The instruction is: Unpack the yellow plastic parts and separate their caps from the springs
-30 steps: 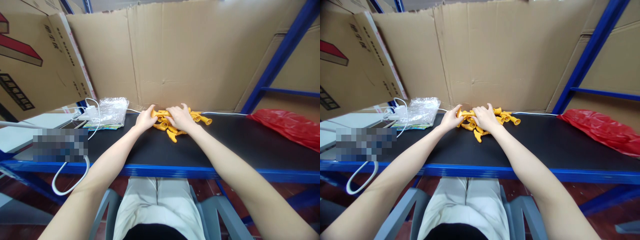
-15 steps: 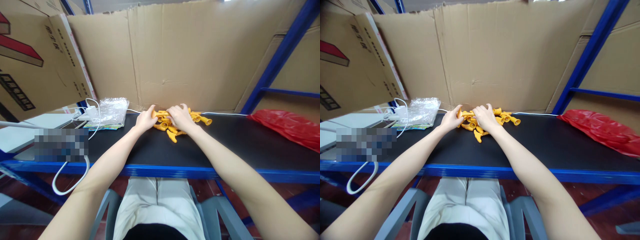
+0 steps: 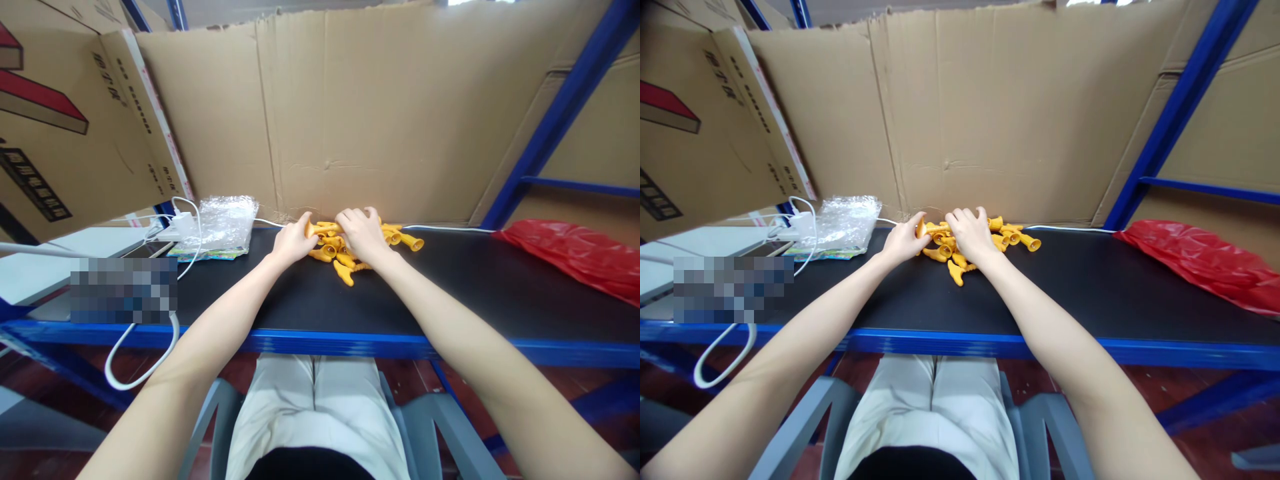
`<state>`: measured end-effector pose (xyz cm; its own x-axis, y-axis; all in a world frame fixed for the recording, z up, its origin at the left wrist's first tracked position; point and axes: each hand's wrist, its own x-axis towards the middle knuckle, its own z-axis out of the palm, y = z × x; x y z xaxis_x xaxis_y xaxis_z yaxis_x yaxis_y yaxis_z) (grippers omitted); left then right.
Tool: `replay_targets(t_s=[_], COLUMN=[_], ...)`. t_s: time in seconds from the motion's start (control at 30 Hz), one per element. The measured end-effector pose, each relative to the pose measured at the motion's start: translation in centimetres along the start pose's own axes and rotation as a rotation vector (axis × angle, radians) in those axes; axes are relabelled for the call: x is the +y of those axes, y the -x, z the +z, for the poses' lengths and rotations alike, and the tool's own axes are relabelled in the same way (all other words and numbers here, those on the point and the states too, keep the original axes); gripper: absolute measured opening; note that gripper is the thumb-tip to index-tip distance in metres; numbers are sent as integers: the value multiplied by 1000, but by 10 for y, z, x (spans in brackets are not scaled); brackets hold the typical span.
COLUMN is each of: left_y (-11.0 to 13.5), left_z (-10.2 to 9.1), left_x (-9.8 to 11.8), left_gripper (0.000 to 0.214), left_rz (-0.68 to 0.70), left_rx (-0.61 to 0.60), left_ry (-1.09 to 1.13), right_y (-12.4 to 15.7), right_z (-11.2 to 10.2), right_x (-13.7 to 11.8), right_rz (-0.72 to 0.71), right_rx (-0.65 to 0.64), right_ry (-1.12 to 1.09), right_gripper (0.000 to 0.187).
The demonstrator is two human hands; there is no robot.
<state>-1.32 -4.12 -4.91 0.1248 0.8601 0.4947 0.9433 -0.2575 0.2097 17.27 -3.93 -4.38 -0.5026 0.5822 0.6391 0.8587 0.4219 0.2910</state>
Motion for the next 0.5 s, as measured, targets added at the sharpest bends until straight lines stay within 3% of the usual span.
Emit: replay_targets(t_s=[0.5], left_y=[0], left_z=[-1], left_x=[-5], left_gripper=[59], left_rz=[-1], left_rx=[-8], left_ry=[9], right_y=[4], right_z=[5], right_x=[2], right_rz=[-8], right_rx=[-3], right_ry=[-171], right_gripper=[31])
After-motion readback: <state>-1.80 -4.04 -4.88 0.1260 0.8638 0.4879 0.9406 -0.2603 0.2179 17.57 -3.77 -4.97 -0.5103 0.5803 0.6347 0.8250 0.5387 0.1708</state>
